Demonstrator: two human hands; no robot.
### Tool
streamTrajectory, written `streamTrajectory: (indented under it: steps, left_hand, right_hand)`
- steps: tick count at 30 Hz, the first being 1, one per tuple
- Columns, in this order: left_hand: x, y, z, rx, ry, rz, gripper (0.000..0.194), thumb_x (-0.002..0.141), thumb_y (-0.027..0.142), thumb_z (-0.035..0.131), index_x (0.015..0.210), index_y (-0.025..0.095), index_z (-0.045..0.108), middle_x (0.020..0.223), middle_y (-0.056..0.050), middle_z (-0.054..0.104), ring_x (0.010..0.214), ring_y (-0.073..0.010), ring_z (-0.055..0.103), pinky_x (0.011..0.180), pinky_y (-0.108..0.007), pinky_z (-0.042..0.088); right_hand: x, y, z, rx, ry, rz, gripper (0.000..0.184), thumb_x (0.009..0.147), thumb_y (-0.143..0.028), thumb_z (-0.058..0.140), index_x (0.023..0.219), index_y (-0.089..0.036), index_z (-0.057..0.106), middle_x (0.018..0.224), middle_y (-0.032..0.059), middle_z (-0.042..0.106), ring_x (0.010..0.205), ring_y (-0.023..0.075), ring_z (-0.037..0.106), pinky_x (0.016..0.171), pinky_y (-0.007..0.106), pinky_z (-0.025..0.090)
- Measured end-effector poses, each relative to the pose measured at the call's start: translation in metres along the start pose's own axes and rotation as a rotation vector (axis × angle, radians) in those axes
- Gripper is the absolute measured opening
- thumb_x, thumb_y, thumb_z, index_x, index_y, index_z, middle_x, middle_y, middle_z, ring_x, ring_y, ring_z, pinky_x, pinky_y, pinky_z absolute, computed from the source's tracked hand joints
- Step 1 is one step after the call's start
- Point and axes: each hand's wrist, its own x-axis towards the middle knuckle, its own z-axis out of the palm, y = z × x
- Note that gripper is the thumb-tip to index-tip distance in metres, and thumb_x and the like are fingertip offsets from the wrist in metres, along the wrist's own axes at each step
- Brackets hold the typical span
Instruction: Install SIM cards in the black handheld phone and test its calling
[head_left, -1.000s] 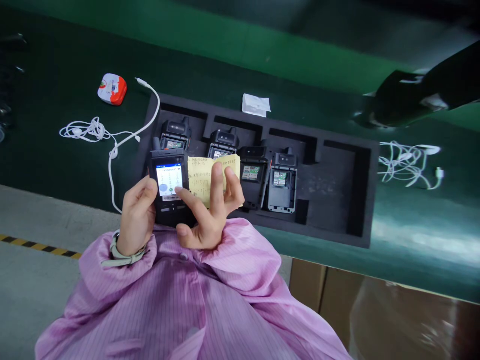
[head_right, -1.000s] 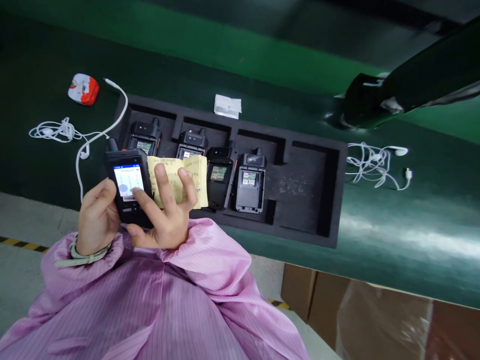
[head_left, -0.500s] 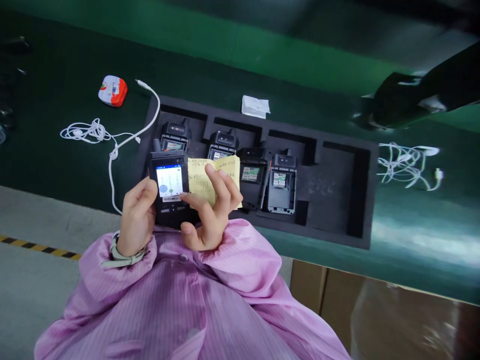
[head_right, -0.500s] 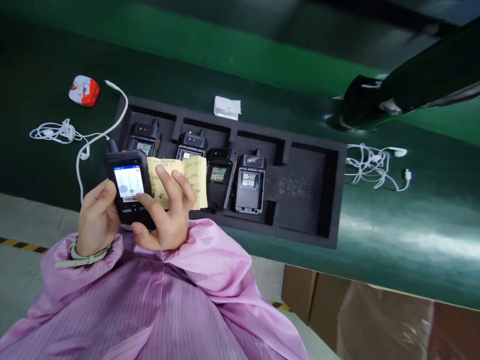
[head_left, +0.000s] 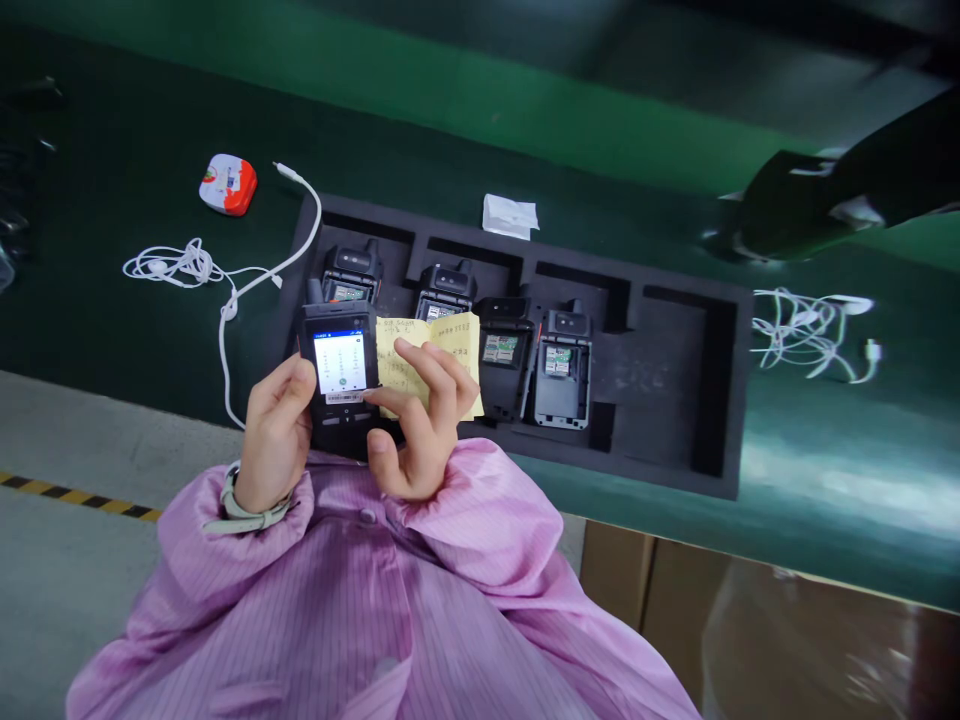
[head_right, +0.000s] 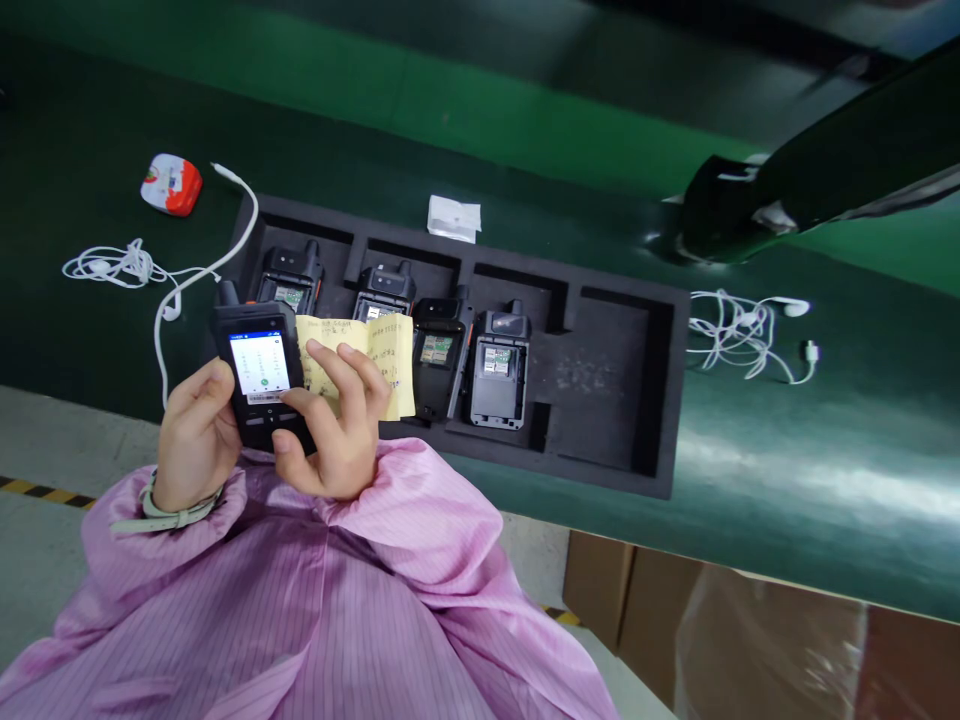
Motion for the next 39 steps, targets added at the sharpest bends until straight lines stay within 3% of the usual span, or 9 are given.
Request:
streamTrajectory:
  steps: [14,25,29,33,39]
  left_hand:
    - [-0.0003,-0.0008,-0.0005,-0.013,-0.011,-0.005,0.042,0.078,0.051,0.085,0.062,0.020,0.062,0.065,-0.002,0.066,0.081,-0.0228,0.072,0.073,-0.031,0.060]
    - [0.0001,-0.0001,0.0002,0.001,-0.005,-0.004,0.043,0.078,0.053,0.084,0.063,0.021,0.061,0.062,0.000,0.061,0.078,-0.0221,0.070,0.073,-0.032,0.059]
    - [0.0000,0.0005,0.0007,-0.006,-0.008,-0.001,0.044,0.078,0.052,0.084,0.061,0.020,0.059,0.060,0.001,0.056,0.069,-0.0185,0.064,0.067,-0.029,0.057]
    - [-0.0006,0.0018,0.0011,-0.014,0.001,-0.006,0.048,0.076,0.051,0.087,0.058,0.019,0.055,0.059,0.003,0.050,0.056,-0.0116,0.049,0.056,-0.024,0.049]
    - [0.0000,0.0008,-0.0004,-0.005,0.023,-0.025,0.047,0.074,0.052,0.088,0.058,0.019,0.057,0.062,0.002,0.051,0.058,-0.0119,0.046,0.055,-0.025,0.046]
  right_hand:
    - [0.0009,-0.0002,-0.0008,-0.041,-0.011,-0.016,0.035,0.104,-0.039,0.037,0.095,-0.019,0.065,0.130,0.0107,0.063,0.129,0.0273,0.052,0.107,0.045,0.048]
    - [0.0005,-0.0029,0.0020,-0.093,-0.070,0.010,0.047,0.105,-0.045,0.032,0.118,-0.021,0.069,0.143,0.0130,0.054,0.136,0.0298,0.042,0.111,0.047,0.043]
    - [0.0014,-0.0030,0.0022,-0.117,-0.110,0.011,0.049,0.105,-0.046,0.031,0.121,-0.020,0.070,0.148,0.0137,0.050,0.140,0.0308,0.040,0.113,0.048,0.042]
    - [0.0019,-0.0028,0.0024,-0.116,-0.113,-0.017,0.055,0.104,-0.051,0.028,0.121,-0.021,0.071,0.153,0.0144,0.046,0.141,0.0316,0.041,0.114,0.050,0.040]
    - [0.0000,-0.0018,0.0030,-0.112,-0.096,-0.045,0.056,0.103,-0.055,0.029,0.119,-0.023,0.072,0.153,0.0129,0.048,0.143,0.0324,0.040,0.114,0.051,0.040]
